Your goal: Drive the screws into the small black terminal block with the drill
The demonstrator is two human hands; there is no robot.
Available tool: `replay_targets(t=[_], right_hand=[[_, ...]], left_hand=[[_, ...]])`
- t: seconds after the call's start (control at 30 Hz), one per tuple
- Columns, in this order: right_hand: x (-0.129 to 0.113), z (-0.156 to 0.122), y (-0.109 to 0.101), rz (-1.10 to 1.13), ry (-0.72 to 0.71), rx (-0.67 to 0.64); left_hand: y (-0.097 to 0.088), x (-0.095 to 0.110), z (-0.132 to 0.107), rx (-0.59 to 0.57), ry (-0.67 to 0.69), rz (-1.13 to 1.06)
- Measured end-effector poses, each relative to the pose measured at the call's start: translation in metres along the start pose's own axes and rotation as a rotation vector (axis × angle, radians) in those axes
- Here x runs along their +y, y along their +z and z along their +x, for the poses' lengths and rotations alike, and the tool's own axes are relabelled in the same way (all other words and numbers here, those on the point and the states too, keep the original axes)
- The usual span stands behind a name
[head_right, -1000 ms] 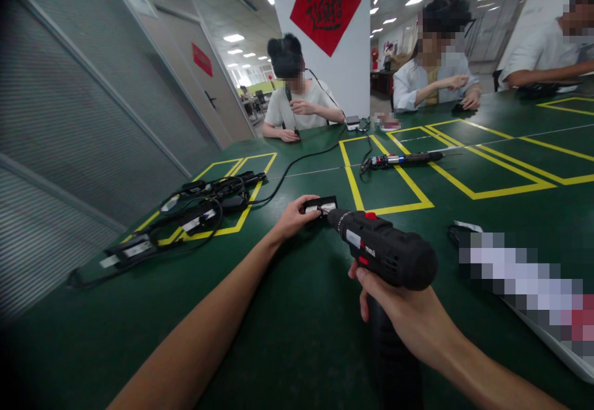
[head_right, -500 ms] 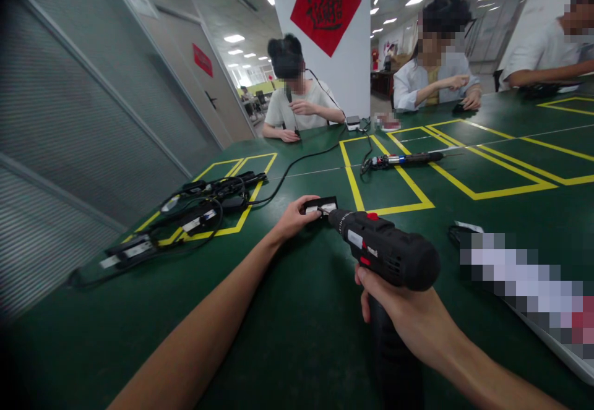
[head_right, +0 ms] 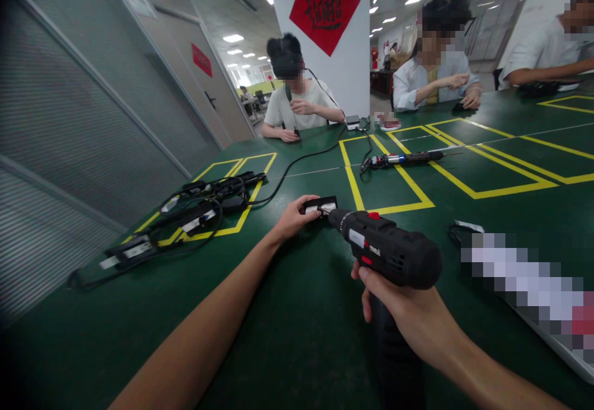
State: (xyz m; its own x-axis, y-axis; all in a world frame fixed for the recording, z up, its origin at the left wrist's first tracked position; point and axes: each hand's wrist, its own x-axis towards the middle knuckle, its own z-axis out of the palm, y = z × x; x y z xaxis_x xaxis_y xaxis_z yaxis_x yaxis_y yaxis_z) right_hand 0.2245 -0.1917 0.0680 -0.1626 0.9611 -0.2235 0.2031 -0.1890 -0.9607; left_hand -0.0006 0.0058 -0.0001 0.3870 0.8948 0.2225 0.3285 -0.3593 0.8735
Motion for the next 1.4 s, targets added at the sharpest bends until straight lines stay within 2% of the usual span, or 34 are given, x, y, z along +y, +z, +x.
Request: replay_targets(t=[1.13, 1.4], right_hand=[[0.0009, -0.0012, -0.0013, 0.007, 0.039, 0.006], [0.001, -0.001, -0.0017, -0.004, 0.006, 0.014]], left_hand=[[-0.0002, -0.0043, 0.0018, -0.012, 0.016, 0.006], [-0.0008, -0.0059, 0.0021, -0.017, 0.021, -0.016]])
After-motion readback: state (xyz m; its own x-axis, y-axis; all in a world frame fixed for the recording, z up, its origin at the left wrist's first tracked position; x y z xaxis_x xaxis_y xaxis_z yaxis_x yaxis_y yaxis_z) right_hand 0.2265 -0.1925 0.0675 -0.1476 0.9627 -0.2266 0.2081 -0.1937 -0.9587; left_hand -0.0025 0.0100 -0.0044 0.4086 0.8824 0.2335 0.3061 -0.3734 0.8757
